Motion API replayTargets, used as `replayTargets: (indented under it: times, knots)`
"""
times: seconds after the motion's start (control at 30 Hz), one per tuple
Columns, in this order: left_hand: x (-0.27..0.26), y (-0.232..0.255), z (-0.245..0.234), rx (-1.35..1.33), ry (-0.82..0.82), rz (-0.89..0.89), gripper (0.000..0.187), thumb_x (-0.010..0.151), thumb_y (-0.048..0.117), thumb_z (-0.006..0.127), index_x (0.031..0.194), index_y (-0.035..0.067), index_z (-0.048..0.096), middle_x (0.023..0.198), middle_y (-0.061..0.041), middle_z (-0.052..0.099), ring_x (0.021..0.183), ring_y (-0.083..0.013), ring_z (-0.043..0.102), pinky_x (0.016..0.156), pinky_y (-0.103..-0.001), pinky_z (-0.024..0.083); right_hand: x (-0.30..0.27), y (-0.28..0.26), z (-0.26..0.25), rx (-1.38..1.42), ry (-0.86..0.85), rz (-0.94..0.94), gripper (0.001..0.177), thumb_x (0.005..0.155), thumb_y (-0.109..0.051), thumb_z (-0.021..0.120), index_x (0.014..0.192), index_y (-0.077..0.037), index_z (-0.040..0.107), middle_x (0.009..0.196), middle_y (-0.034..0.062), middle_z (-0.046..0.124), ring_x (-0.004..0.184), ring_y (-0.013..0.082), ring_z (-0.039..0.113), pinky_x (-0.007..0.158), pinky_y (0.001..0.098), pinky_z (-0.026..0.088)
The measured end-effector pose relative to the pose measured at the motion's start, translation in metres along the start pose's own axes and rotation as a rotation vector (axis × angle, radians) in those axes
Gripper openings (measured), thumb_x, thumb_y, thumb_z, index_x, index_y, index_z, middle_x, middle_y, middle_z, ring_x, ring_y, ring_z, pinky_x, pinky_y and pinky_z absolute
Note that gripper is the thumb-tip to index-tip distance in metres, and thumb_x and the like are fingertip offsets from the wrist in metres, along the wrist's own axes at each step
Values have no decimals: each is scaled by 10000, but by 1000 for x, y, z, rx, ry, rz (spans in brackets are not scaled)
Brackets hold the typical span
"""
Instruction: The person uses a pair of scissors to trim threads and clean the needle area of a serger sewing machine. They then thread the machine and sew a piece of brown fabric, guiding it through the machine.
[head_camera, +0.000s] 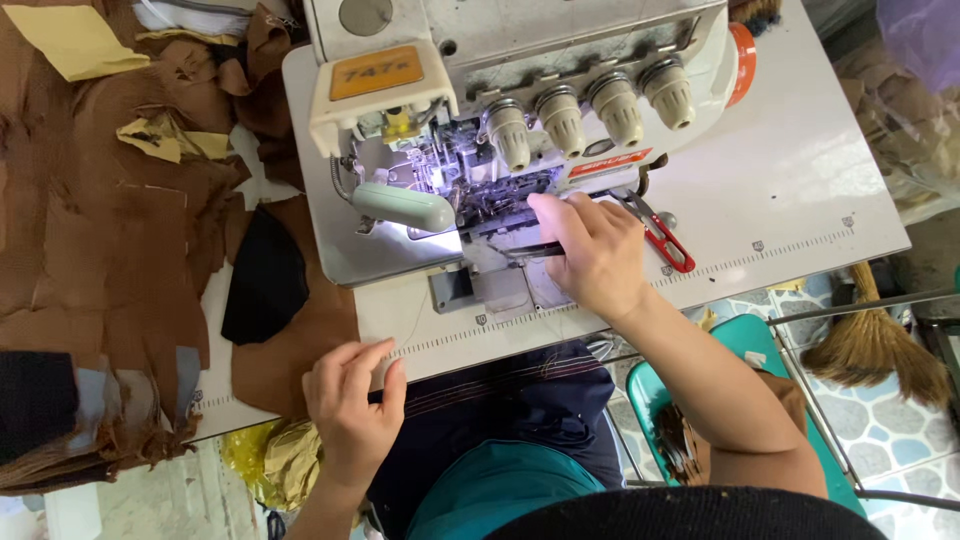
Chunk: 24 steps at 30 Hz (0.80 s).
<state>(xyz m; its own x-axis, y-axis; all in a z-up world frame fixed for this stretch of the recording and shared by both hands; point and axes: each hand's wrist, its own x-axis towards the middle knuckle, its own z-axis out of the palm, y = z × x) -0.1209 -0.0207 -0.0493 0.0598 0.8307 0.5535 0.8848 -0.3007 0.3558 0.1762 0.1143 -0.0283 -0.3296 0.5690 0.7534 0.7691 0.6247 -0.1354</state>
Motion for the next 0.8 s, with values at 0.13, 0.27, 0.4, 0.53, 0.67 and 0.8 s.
replayTargets:
  times: [0.13, 0.27, 0.4, 0.53, 0.67, 0.8]
  knots:
    - [2, 4, 5, 10, 35, 32, 190, 918, 169, 738, 1107, 150, 751, 1136, -73, 638, 856, -213, 598, 804, -416, 444, 16, -22, 8, 204, 46, 54, 147, 1077, -105, 614, 1173, -24, 691, 793, 81, 603, 572, 221, 515, 513, 361, 443]
    - [-1, 9, 6, 3, 31, -2, 204, 895, 156, 749, 1098, 172, 758, 1155, -48, 618, 868, -194, 584, 849, -391, 442, 21, -29, 33, 320, 4, 228, 229, 936, -33, 780, 1158, -50, 728, 1003, 86, 790, 829, 187, 753, 701, 310, 576]
    - [-4, 9, -2, -5, 32, -44, 211, 918, 210, 733, 1126, 181, 745, 1168, -64, 615, 929, -232, 597, 875, -409, 419, 17, -30, 52, 310, 18, 304, 301, 890, -87, 815, 1180, -87, 735, 1058, 77, 796, 885, 203, 774, 793, 310, 591]
    - [-5, 4, -3, -12, 81, -3, 208, 938, 233, 728, 1122, 140, 755, 1198, -88, 602, 922, -220, 593, 892, -395, 426, 21, -35, 57, 304, 63, 342, 197, 930, -122, 805, 1114, -75, 755, 992, 71, 797, 839, 190, 764, 762, 300, 583]
    - [-2, 9, -2, -35, 103, 25, 199, 925, 246, 741, 1112, 181, 753, 1186, -62, 596, 942, -196, 579, 938, -387, 363, 29, -40, 56, 245, 51, 355, 112, 925, -127, 784, 1025, -79, 768, 891, 37, 775, 785, 166, 727, 709, 296, 545]
    - [8, 16, -9, -3, 125, 63, 171, 958, 305, 680, 1094, 220, 739, 1182, -24, 621, 1066, -225, 607, 961, -434, 361, 31, -42, 47, 292, 26, 427, 93, 942, -121, 758, 1022, -80, 784, 888, 35, 778, 773, 122, 696, 704, 282, 528]
